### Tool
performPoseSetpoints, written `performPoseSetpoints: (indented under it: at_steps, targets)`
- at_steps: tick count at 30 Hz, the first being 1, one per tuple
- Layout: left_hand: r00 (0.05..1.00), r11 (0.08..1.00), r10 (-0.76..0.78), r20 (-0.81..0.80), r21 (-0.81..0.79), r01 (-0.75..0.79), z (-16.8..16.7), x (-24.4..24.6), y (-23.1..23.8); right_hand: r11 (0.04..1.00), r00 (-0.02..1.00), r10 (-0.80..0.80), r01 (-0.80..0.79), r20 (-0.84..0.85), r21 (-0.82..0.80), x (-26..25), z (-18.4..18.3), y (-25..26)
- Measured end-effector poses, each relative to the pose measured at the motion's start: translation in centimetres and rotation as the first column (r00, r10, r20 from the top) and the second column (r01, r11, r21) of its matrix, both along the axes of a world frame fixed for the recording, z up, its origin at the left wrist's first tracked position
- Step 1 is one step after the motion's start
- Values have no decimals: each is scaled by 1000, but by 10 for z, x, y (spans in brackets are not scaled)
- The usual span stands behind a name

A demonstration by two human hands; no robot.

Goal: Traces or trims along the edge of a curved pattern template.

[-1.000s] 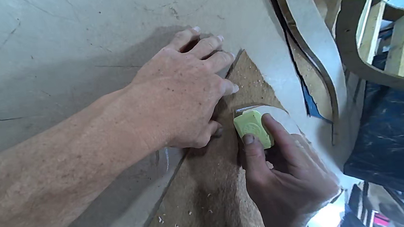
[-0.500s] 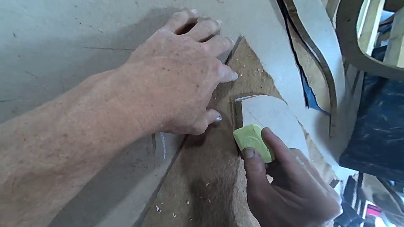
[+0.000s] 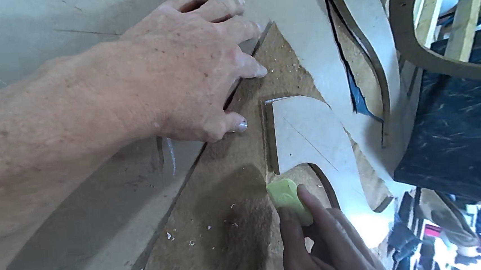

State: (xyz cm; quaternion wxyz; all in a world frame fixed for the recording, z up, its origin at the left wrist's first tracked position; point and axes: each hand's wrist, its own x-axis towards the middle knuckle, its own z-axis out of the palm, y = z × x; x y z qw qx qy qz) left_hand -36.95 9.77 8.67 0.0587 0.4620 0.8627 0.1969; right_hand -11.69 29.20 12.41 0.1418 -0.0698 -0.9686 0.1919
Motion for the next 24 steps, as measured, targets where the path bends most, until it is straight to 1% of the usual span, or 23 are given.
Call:
performPoseSetpoints:
  at_steps: [5,7,10,11,13,15,17,19,21,22,24]
  targets:
    - [1000,1000,-6,-16,22,6,-3,-1,0,998,996,-68,67,59,18,38,6,-1]
    - [1000,1000,0,-19,14,0,-3,0,2,994,989,-107,107,100,5,53,14,-2]
    - [1000,999,20,-11,25,-19,-1,1,3,972,972,-173,195,156,-133,74,46,2]
    - [1000,999,22,-14,28,-21,-1,0,3,963,972,-175,202,156,-177,77,59,9]
    - [1000,999,27,-7,33,-26,-2,1,3,968,979,-137,164,150,-187,75,88,30]
    - [997,998,66,40,-2,-66,5,5,5,988,990,-24,44,140,-146,54,110,60]
    - [979,984,176,103,-41,-172,17,11,12,985,987,118,-103,106,-135,15,118,89]
    - [933,941,331,138,19,-337,18,17,23,957,965,262,-259,1,-128,-38,106,111]
    - [874,861,465,139,157,-484,6,20,35,897,908,412,-418,-72,-142,-96,84,122]
    - [853,829,509,113,202,-521,-2,21,41,858,870,485,-493,-85,-142,-122,72,123]
    - [847,824,529,42,212,-525,-9,19,46,762,776,622,-631,-103,-146,-167,49,117]
